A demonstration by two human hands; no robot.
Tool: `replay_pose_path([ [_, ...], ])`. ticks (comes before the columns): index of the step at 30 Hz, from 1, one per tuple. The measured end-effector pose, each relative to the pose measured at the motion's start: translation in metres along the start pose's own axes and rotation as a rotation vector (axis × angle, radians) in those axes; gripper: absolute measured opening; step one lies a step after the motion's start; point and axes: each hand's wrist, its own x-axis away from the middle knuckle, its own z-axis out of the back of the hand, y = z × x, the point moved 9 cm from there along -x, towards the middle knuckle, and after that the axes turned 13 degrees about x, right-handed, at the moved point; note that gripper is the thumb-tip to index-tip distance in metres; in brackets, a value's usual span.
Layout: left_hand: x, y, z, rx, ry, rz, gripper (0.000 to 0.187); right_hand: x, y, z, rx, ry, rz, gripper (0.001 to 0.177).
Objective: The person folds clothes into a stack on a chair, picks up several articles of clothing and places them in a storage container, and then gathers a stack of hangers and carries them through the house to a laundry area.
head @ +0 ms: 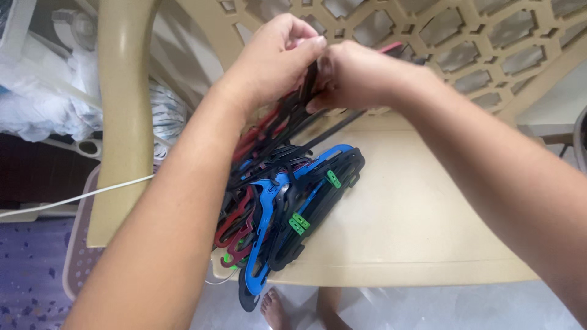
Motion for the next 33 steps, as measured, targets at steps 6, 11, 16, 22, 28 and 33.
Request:
replay_pose_path([
  [6,0.027,0.0,0.041,-0.185,0.07,-0.056,0.026,0.063,-0.001,-0.001,0.056,0.834,0.102,0.015],
  [11,0.051,-0.003,0.074,-0.221,0.165,0.0,0.022,0.05,0.01,-0.146,0.104,0.32,-0.027,0.041],
  [16,0.071,-0.004,0.08,-0.261,0.19,-0.052,0.021,0.021,0.002,-0.255,0.235,-0.13,0.063,0.07],
  [22,0.091,-0.005,0.097,-0.313,0.194,-0.079,0.02,0.011,0.004,-0.299,0.29,-0.157,0.024,0.054],
  [28,0.092,-0.019,0.111,-0.212,0.204,0.105,0.023,0.028,0.025,-0.29,0.142,-0.184,0.011,0.051],
  [33,0.081,-0.045,0.106,-0.131,0.169,0.273,0.024,0.029,0.004,-0.218,0.271,-0.116,0.201,0.052],
])
